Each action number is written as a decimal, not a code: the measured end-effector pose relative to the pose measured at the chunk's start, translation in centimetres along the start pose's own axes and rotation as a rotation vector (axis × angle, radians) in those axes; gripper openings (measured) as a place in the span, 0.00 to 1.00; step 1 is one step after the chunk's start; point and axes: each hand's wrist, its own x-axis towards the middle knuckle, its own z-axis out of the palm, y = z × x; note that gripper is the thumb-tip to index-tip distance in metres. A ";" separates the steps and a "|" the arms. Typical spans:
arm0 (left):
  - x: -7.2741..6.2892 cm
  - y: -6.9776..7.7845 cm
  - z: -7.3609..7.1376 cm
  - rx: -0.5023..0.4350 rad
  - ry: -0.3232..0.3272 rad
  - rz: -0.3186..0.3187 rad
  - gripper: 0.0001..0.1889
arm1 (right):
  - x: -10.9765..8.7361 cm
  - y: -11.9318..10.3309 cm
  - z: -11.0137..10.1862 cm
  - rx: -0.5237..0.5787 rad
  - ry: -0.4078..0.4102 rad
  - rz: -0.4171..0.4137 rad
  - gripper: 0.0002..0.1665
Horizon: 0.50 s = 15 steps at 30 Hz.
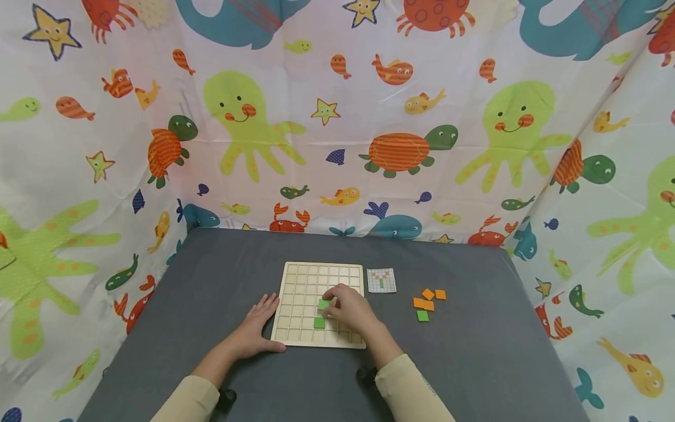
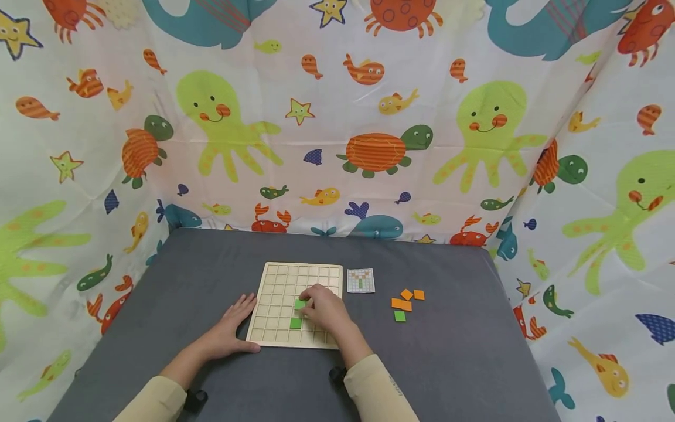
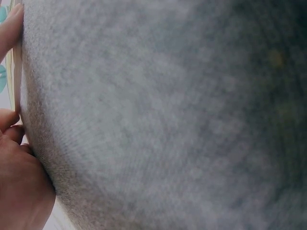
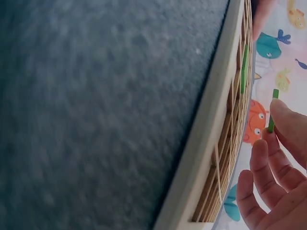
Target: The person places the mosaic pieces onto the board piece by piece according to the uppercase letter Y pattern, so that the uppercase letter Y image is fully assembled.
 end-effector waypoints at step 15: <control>0.2 0.0 0.1 0.022 -0.002 -0.006 0.67 | 0.6 -0.3 1.2 -0.065 -0.047 0.073 0.14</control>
